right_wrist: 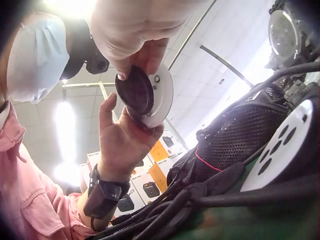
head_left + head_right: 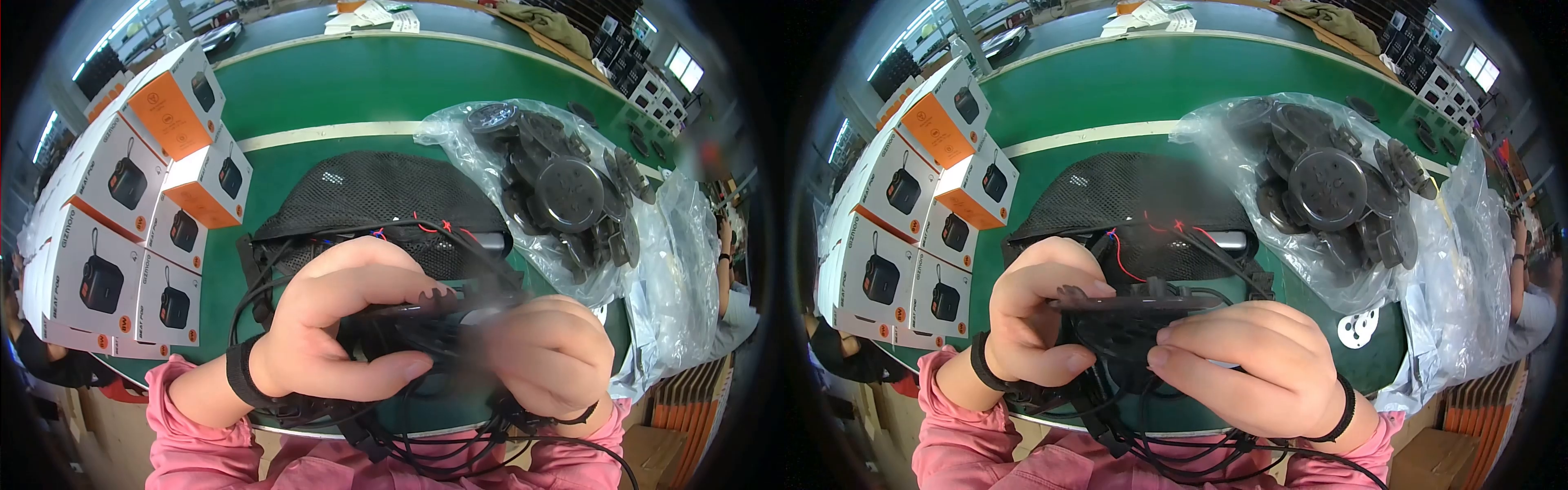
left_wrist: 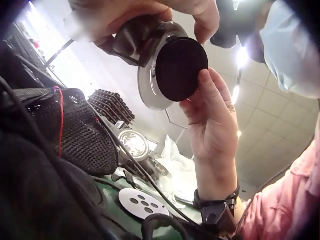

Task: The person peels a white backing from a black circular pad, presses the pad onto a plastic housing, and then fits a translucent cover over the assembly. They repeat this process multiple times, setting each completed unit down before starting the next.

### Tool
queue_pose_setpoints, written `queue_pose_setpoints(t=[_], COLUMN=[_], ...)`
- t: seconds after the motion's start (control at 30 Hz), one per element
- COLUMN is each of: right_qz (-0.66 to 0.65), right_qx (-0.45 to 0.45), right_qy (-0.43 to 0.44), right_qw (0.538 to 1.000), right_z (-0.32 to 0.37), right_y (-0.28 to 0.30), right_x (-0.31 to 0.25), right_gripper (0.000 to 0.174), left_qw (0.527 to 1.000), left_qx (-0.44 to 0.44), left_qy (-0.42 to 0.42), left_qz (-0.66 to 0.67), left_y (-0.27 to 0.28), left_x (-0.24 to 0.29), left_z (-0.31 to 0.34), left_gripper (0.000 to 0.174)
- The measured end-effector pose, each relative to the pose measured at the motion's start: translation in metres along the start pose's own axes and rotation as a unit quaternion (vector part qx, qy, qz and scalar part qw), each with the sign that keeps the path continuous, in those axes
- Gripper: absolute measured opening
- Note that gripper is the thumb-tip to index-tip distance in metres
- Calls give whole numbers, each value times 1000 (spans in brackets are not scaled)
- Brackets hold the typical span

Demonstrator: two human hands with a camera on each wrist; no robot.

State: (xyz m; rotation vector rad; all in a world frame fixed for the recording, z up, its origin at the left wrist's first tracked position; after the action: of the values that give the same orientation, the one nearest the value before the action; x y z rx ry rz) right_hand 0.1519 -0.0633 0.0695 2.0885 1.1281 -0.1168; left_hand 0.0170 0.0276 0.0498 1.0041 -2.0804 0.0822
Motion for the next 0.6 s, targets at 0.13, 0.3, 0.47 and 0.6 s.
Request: queue_pose_setpoints(t=[0.13, 0.3, 0.47, 0.6], right_qz=[16, 19, 37, 47], right_qx=[-7, -18, -20, -10], right_qy=[3, 4, 7, 9], right_qw=[1000, 1000, 999, 999], right_z=[2, 2, 1, 2], right_y=[0, 0, 1, 1], right_x=[1, 0, -2, -2], right_gripper=[23, 25, 24, 24], left_qw=[1000, 1000, 1000, 1000], left_qx=[10, 10, 7, 9], left_qy=[13, 2, 7, 7], left_qz=[-4, -7, -13, -6], left_y=[-2, -3, -3, -3], left_x=[-1, -2, -1, 1], left_z=[1, 2, 2, -1], left_gripper=[37, 35, 34, 30])
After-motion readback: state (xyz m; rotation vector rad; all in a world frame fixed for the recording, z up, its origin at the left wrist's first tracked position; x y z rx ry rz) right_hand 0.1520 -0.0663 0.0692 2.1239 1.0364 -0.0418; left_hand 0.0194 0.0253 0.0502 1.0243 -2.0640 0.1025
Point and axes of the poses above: each hand's wrist, its own z-axis away from the middle knuckle, its own y-axis out of the back of the hand, x = y × z, the point moved 6 cm from there along -z, towards the middle knuckle, and after that the axes turned 5 degrees about -y, right-handed, at the moved point
